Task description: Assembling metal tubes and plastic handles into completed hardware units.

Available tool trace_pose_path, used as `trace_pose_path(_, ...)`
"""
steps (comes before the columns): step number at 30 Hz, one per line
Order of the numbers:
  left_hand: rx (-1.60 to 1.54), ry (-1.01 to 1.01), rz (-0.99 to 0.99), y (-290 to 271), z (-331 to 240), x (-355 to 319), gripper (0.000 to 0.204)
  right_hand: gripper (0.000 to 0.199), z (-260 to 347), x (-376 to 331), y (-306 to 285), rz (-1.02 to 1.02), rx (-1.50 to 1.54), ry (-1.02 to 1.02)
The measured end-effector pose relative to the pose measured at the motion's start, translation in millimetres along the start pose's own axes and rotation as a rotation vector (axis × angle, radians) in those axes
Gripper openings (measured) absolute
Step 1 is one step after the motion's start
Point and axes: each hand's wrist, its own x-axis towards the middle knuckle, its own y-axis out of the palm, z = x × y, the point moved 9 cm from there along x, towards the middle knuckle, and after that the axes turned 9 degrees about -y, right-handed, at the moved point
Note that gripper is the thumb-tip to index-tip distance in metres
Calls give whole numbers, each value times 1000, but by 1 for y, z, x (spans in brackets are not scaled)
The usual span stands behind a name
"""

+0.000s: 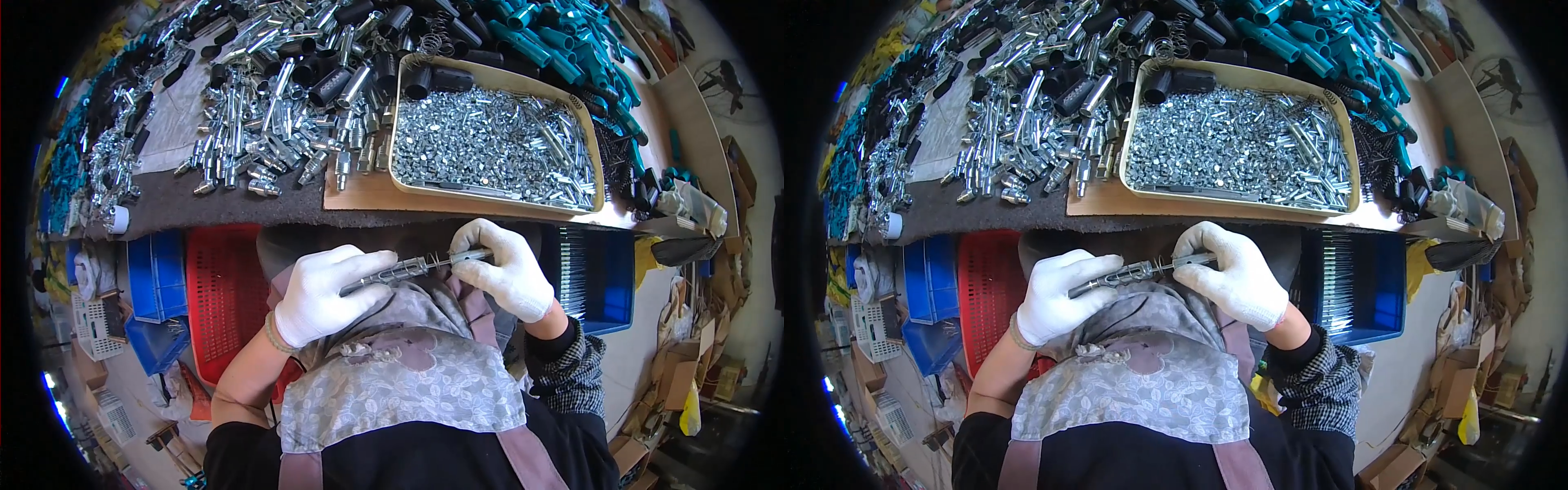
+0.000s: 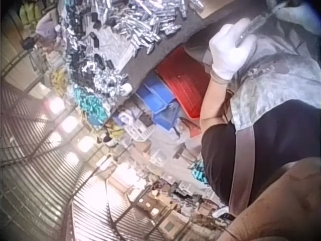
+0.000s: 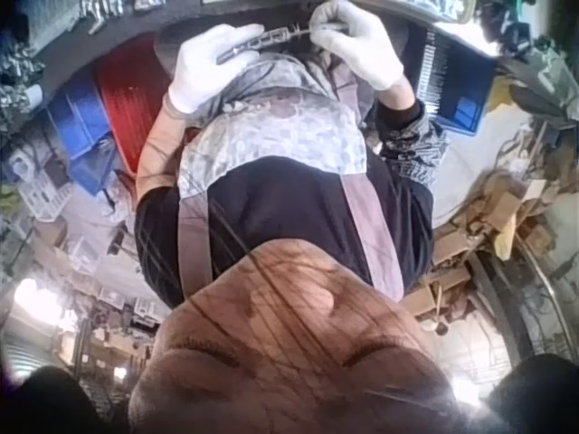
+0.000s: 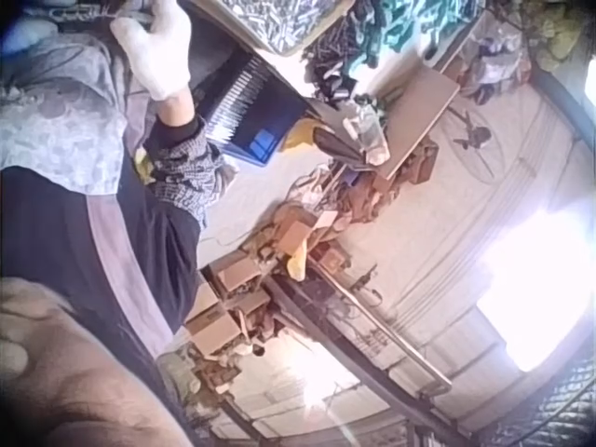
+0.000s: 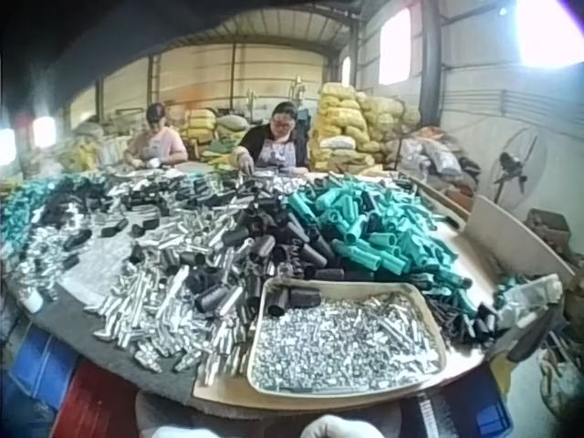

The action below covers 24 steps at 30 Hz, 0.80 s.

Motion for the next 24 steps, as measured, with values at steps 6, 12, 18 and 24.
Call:
trace_pose_path(6, -21, 2, 4, 1, 2, 2, 36, 18, -4, 0, 0, 2, 60, 64)
trace_pose_path(12, -33, 35, -5, -2, -2, 2, 35, 18, 1, 4, -3, -6, -22, -13)
trace_pose_path(18, -9, 33, -12, -1, -2, 2, 36, 19, -4, 4, 0, 1, 50, 34)
trace_pose_path(24, -42, 25, 14, 4, 0, 2, 38, 26, -1, 6, 21, 62, -30, -153)
